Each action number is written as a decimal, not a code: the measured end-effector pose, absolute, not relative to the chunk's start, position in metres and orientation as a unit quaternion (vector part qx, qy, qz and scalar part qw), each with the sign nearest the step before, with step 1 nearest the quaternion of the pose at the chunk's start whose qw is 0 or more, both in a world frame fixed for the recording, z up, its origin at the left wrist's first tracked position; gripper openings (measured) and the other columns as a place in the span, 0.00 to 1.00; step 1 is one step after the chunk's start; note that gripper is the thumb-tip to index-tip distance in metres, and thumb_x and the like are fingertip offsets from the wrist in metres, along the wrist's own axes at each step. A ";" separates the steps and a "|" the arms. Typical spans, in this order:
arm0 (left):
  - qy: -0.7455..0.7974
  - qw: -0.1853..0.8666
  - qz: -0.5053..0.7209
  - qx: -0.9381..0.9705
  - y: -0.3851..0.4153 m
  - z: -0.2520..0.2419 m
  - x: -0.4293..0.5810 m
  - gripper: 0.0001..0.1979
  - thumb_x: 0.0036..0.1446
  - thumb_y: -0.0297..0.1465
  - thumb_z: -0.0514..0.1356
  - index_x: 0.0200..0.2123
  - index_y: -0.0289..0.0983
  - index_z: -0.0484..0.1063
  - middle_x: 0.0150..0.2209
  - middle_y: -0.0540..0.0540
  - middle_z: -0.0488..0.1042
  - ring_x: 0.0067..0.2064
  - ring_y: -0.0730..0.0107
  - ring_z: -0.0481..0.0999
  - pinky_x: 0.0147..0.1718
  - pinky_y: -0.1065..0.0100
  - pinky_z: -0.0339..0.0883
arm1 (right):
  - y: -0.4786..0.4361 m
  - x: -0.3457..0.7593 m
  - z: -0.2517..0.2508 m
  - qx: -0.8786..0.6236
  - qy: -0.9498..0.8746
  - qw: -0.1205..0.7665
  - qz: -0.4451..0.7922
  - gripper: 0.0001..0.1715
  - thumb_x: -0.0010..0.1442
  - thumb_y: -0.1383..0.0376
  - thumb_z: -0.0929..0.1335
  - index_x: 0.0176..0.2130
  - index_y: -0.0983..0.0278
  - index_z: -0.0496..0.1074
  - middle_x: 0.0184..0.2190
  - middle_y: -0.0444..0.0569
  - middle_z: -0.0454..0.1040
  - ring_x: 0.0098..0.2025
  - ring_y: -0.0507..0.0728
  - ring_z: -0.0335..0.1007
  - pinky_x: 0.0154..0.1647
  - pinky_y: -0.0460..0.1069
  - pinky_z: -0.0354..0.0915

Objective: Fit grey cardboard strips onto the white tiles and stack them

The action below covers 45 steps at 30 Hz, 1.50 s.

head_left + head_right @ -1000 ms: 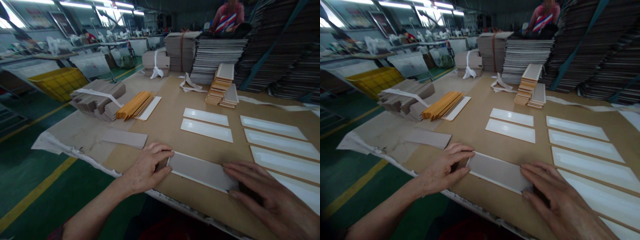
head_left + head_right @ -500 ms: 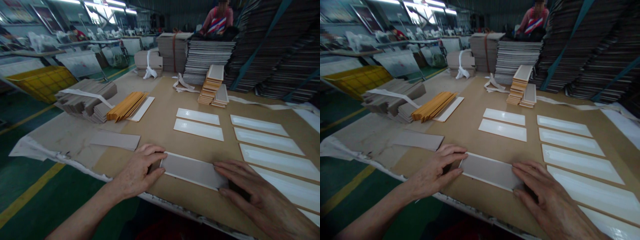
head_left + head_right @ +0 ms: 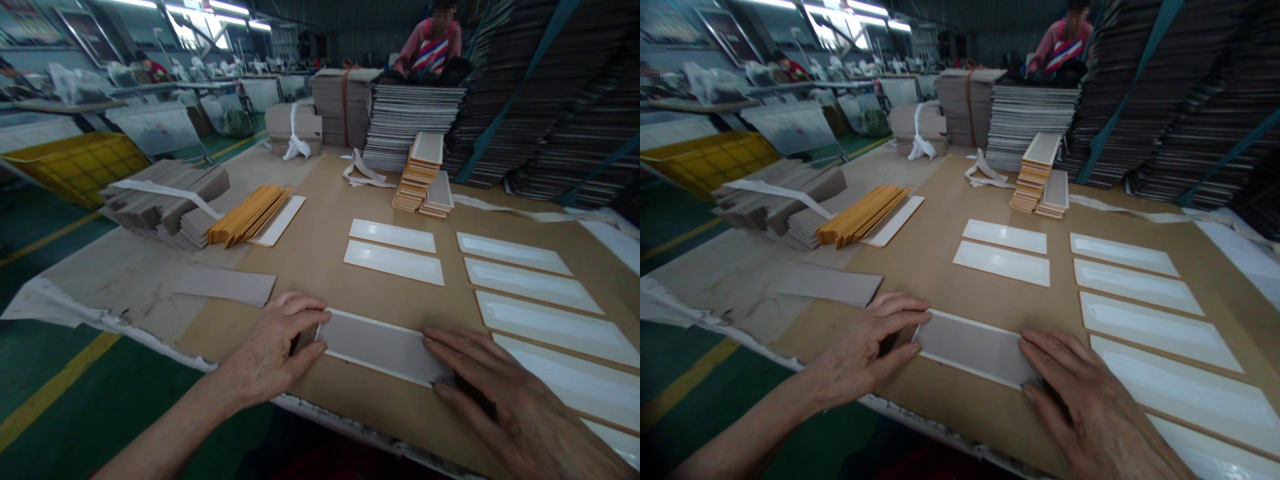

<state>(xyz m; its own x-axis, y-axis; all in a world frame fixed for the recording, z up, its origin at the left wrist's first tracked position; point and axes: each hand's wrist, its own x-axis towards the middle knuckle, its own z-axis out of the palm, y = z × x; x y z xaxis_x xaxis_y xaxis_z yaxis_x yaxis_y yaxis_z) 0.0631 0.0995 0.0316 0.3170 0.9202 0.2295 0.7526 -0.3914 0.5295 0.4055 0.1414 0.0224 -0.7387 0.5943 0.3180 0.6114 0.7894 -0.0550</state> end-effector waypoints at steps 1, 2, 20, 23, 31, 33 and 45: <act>0.527 0.164 0.254 0.794 0.100 0.032 0.063 0.16 0.60 0.29 0.62 0.52 0.39 0.73 0.54 0.43 0.73 0.57 0.57 0.66 0.57 0.51 0.63 | 0.141 0.405 0.022 -0.321 -0.933 0.158 -0.033 0.23 0.70 0.58 0.61 0.60 0.62 0.68 0.60 0.47 0.69 0.57 0.65 0.69 0.49 0.64 0.77; 0.528 0.164 0.254 0.794 0.100 0.032 0.063 0.16 0.60 0.29 0.61 0.52 0.39 0.73 0.53 0.43 0.73 0.57 0.57 0.66 0.57 0.51 0.62 | 0.141 0.405 0.022 -0.316 -0.935 0.158 -0.040 0.23 0.70 0.59 0.61 0.60 0.62 0.68 0.60 0.47 0.69 0.57 0.64 0.69 0.49 0.64 0.77; 0.504 0.035 0.134 0.852 0.095 0.039 0.071 0.16 0.66 0.29 0.53 0.55 0.35 0.70 0.55 0.40 0.71 0.60 0.53 0.62 0.61 0.49 0.59 | 0.130 0.389 0.022 -0.295 -0.939 0.134 -0.111 0.34 0.74 0.50 0.52 0.55 0.71 0.71 0.52 0.58 0.74 0.48 0.64 0.69 0.45 0.59 0.67; 0.499 0.021 0.122 0.858 0.095 0.041 0.074 0.16 0.66 0.28 0.52 0.54 0.34 0.70 0.53 0.40 0.73 0.56 0.54 0.66 0.57 0.50 0.63 | 0.128 0.385 0.026 -0.296 -0.940 0.144 -0.089 0.35 0.74 0.50 0.52 0.54 0.73 0.71 0.49 0.60 0.74 0.46 0.64 0.70 0.46 0.60 0.67; 0.439 0.026 0.100 0.893 0.091 0.041 0.094 0.21 0.66 0.37 0.55 0.60 0.37 0.66 0.59 0.42 0.70 0.61 0.51 0.63 0.59 0.48 0.57 | 0.121 0.381 0.015 -0.321 -0.933 0.140 -0.083 0.32 0.71 0.52 0.58 0.54 0.77 0.69 0.49 0.63 0.74 0.45 0.66 0.69 0.45 0.61 0.68; 0.433 0.051 0.093 0.895 0.092 0.037 0.098 0.22 0.67 0.39 0.55 0.60 0.38 0.65 0.59 0.43 0.70 0.60 0.52 0.65 0.58 0.48 0.58 | 0.121 0.381 0.015 -0.317 -0.936 0.132 -0.077 0.31 0.70 0.53 0.60 0.55 0.78 0.69 0.49 0.63 0.73 0.46 0.67 0.70 0.46 0.63 0.68; 0.431 0.107 0.126 0.887 0.098 0.038 0.096 0.22 0.64 0.40 0.60 0.59 0.41 0.67 0.57 0.42 0.71 0.57 0.52 0.65 0.56 0.47 0.59 | 0.156 0.418 0.052 -0.370 -0.913 0.155 0.066 0.26 0.75 0.56 0.54 0.61 0.63 0.69 0.60 0.50 0.69 0.62 0.62 0.64 0.62 0.65 0.63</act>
